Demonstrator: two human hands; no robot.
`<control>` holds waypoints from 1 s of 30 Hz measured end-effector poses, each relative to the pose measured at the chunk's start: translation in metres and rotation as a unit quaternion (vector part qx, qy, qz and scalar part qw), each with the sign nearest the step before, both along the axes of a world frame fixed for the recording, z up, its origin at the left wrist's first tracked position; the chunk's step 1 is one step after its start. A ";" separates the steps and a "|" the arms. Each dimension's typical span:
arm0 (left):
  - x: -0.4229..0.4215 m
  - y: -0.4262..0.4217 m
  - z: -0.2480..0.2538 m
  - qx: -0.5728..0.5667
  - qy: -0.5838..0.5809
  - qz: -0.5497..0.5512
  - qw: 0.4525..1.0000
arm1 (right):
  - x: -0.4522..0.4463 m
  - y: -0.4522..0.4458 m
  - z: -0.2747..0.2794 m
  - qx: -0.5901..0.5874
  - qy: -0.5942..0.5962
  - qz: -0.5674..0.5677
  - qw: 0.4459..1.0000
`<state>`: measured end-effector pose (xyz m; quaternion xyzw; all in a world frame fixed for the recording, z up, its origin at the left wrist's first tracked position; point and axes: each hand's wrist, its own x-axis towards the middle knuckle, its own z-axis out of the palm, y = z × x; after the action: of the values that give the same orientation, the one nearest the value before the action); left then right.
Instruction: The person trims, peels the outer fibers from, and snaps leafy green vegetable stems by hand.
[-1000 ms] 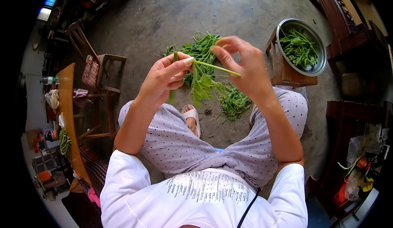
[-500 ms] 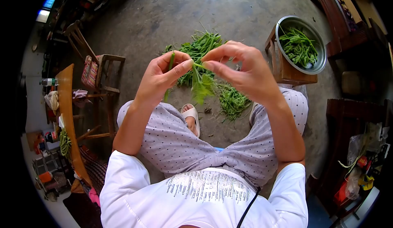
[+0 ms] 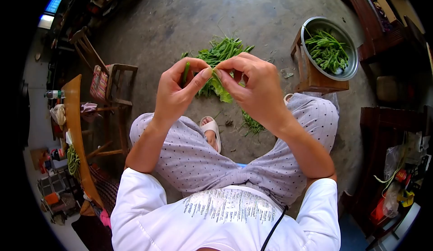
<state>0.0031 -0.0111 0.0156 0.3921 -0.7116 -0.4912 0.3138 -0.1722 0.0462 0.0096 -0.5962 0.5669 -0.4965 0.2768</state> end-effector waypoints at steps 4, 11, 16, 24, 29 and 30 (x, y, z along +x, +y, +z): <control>-0.002 0.001 -0.006 -0.026 0.030 0.026 0.999 | 0.009 -0.001 -0.007 -0.023 -0.049 -0.036 0.998; -0.009 0.009 -0.004 -0.167 -0.002 0.073 0.983 | 0.013 -0.003 -0.014 -0.012 -0.131 -0.047 0.990; -0.012 0.010 -0.006 -0.216 0.004 0.096 0.972 | 0.012 -0.006 -0.015 0.041 -0.289 -0.004 0.956; -0.016 0.011 -0.005 -0.204 -0.033 0.070 0.976 | 0.009 -0.010 -0.021 0.103 -0.438 0.036 0.892; -0.016 0.010 -0.008 -0.191 -0.076 0.020 0.978 | 0.004 -0.015 -0.019 0.138 -0.522 0.019 0.842; -0.016 0.009 -0.010 -0.191 -0.096 0.001 0.977 | -0.004 -0.016 -0.022 0.125 -0.537 0.043 0.833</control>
<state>-0.0127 -0.0024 0.0058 0.3710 -0.8187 -0.3055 0.3141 -0.1757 0.0300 -0.0127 -0.2201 0.3606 -0.6511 0.6305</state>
